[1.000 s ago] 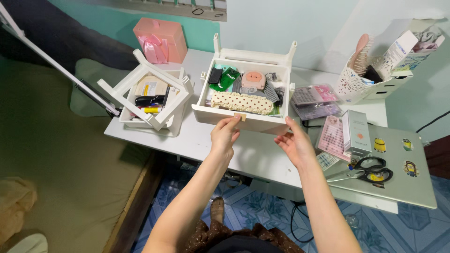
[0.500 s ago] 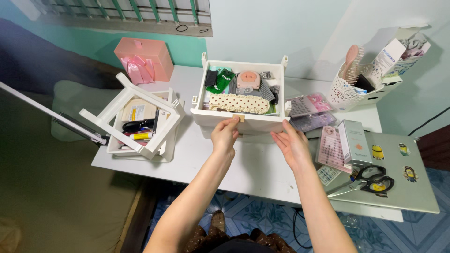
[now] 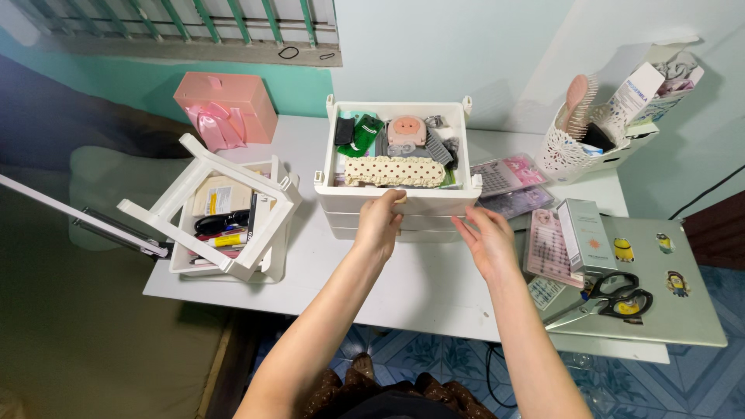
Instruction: The person assembles a white plastic storage unit by stacking multiple drawer modules on a desk. They align and interlock the drawer frames, then place the top tray containing small items onto the stack.
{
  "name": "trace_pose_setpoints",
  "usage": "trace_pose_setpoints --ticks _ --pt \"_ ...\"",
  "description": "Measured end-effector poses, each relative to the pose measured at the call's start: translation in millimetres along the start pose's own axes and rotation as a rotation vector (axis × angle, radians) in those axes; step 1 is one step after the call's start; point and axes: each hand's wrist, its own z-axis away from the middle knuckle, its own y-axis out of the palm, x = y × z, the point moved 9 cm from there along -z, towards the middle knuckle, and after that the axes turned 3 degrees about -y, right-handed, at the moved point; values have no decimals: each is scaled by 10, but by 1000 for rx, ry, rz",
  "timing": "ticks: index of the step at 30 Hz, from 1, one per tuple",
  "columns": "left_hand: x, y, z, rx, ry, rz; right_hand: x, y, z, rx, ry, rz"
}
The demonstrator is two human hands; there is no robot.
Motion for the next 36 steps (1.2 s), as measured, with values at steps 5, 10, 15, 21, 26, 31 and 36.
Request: trace_pose_setpoints --ticks 5,10,15,21,26,31,36 --pt "31 -108 -10 168 -30 10 -7 -106 -114 24 -90 418" --pt "-497 -1179 380 -352 604 -490 198 8 -174 161 -589 1091" --pt "-854 -1403 222 -263 682 -951 111 167 -301 323 -541 1166" --pt "-955 -1176 22 -7 713 -951 271 330 -331 389 -565 1102" --pt "-1022 -1096 52 18 718 -948 208 322 -421 339 -448 1337" --pt "-1022 -1125 101 -47 679 -1015 206 304 -381 337 -469 1287" --pt "-1029 -1116 128 -60 752 -947 152 231 -428 298 -454 1349"
